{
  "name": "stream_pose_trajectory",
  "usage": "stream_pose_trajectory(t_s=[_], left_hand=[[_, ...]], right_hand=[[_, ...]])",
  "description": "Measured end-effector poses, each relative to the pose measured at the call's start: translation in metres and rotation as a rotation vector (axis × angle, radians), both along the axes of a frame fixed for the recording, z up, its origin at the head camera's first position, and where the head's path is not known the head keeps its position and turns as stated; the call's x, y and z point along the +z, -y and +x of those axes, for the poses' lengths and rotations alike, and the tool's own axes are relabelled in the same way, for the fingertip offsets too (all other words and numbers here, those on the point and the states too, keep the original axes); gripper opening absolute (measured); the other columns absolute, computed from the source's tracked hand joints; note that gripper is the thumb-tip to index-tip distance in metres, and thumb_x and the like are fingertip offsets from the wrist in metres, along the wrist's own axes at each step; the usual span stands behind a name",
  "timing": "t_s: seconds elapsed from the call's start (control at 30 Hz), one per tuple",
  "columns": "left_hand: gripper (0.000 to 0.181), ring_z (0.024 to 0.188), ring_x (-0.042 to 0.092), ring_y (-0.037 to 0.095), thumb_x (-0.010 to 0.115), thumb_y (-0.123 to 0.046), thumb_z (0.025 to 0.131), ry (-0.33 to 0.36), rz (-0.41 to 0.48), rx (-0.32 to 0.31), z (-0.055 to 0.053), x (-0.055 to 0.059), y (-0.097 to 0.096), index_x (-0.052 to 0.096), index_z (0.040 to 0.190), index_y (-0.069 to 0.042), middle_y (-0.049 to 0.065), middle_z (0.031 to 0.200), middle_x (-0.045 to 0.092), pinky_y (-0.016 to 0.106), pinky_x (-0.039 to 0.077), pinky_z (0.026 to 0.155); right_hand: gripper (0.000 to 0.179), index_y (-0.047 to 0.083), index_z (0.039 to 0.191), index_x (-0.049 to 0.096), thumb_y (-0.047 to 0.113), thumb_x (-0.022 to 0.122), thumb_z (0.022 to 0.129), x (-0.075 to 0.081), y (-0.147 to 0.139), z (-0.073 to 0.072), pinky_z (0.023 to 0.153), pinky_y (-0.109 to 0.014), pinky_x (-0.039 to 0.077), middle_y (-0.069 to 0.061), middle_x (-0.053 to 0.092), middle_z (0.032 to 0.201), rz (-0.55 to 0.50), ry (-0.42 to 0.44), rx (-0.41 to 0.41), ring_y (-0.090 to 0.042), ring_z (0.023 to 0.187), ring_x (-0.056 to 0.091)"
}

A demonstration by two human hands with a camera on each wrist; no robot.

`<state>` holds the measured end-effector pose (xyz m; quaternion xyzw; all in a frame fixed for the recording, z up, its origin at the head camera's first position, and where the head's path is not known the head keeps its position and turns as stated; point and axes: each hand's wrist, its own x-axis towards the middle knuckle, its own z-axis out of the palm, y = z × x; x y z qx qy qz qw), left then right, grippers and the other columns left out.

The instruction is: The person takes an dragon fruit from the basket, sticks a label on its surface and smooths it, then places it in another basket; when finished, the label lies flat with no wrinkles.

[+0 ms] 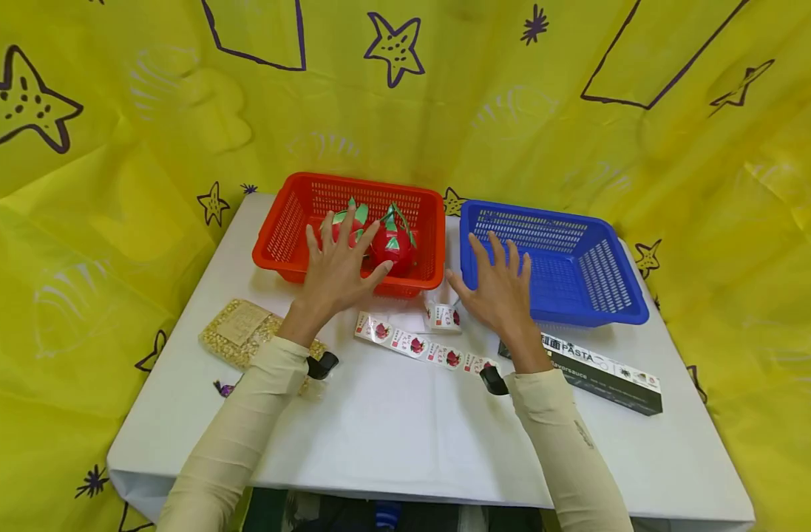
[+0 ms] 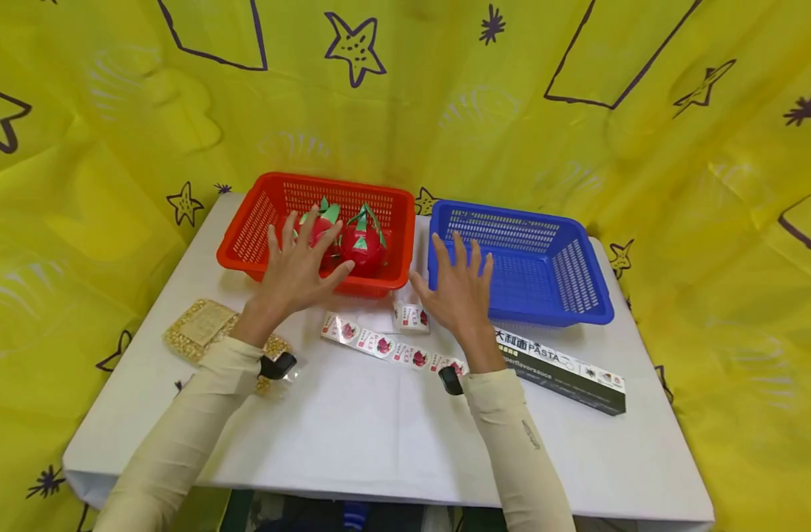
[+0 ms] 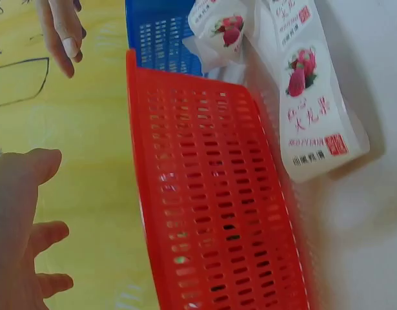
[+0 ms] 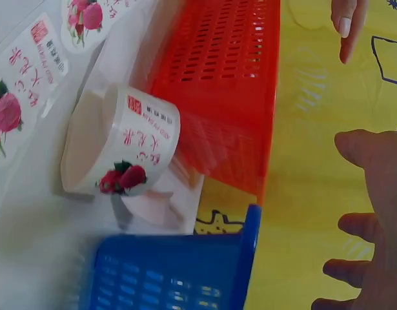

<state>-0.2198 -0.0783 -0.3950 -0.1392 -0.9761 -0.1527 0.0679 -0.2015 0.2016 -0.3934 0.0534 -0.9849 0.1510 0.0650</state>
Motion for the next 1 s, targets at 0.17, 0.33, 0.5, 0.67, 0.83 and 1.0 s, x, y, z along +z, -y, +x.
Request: stream_pose_trajectory(t_s=[0.17,0.33,0.5,0.67,0.83,1.0], left_hand=[[0.078,0.161,0.002,0.052,0.052,-0.062,0.103,0.029,0.03,0.0,-0.01,0.0,0.01,0.028,0.169,-0.028,0.014,0.179,0.003,0.077,-0.002,0.123],[0.075,0.161,0.002,0.052,0.055,-0.056,0.105,0.084,0.15,-0.011,-0.023,0.001,0.026,0.031,0.169,-0.025,0.015,0.179,0.006,0.078,0.0,0.122],[0.078,0.161,0.003,0.05,0.063,-0.049,0.104,0.157,0.21,-0.033,-0.034,0.003,0.039,0.03,0.169,-0.023,0.017,0.178,0.006,0.078,0.008,0.123],[0.082,0.16,0.003,0.051,0.066,-0.046,0.103,0.201,0.186,-0.048,-0.053,0.01,0.041,0.027,0.17,-0.023,0.017,0.178,0.004,0.078,0.011,0.122],[0.082,0.159,0.006,0.052,0.066,-0.044,0.103,0.296,0.154,-0.059,-0.07,0.021,0.046,0.024,0.171,-0.024,0.017,0.178,0.003,0.076,0.019,0.122],[0.08,0.157,0.008,0.051,0.064,-0.041,0.105,0.42,0.166,-0.068,-0.084,0.027,0.059,0.023,0.171,-0.02,0.02,0.176,0.006,0.073,0.031,0.118]], right_hand=[[0.08,0.02,0.169,0.03,0.055,0.057,0.102,0.0,0.015,-0.01,0.127,-0.07,0.009,-0.018,0.017,0.176,-0.106,-0.018,0.022,-0.047,0.16,0.012],[0.071,0.012,0.167,0.032,0.04,0.057,0.107,-0.003,0.037,-0.025,0.126,-0.07,0.017,-0.019,0.016,0.175,-0.413,-0.046,0.106,-0.043,0.16,0.013],[0.065,0.006,0.167,0.029,0.025,0.053,0.111,-0.014,0.056,-0.042,0.127,-0.066,0.021,-0.022,0.012,0.174,-0.633,-0.016,0.117,-0.041,0.161,0.013],[0.064,0.001,0.168,0.022,0.018,0.048,0.111,-0.03,0.062,-0.062,0.13,-0.058,0.018,-0.023,0.008,0.174,-0.655,0.013,0.035,-0.041,0.161,0.012],[0.063,-0.002,0.167,0.019,0.011,0.04,0.11,-0.042,0.068,-0.075,0.132,-0.052,0.016,-0.024,0.008,0.174,-0.63,0.02,-0.007,-0.042,0.161,0.015],[0.062,-0.004,0.167,0.015,0.008,0.035,0.11,-0.054,0.077,-0.076,0.133,-0.048,0.014,-0.022,0.009,0.175,-0.616,0.038,-0.031,-0.04,0.162,0.017]])
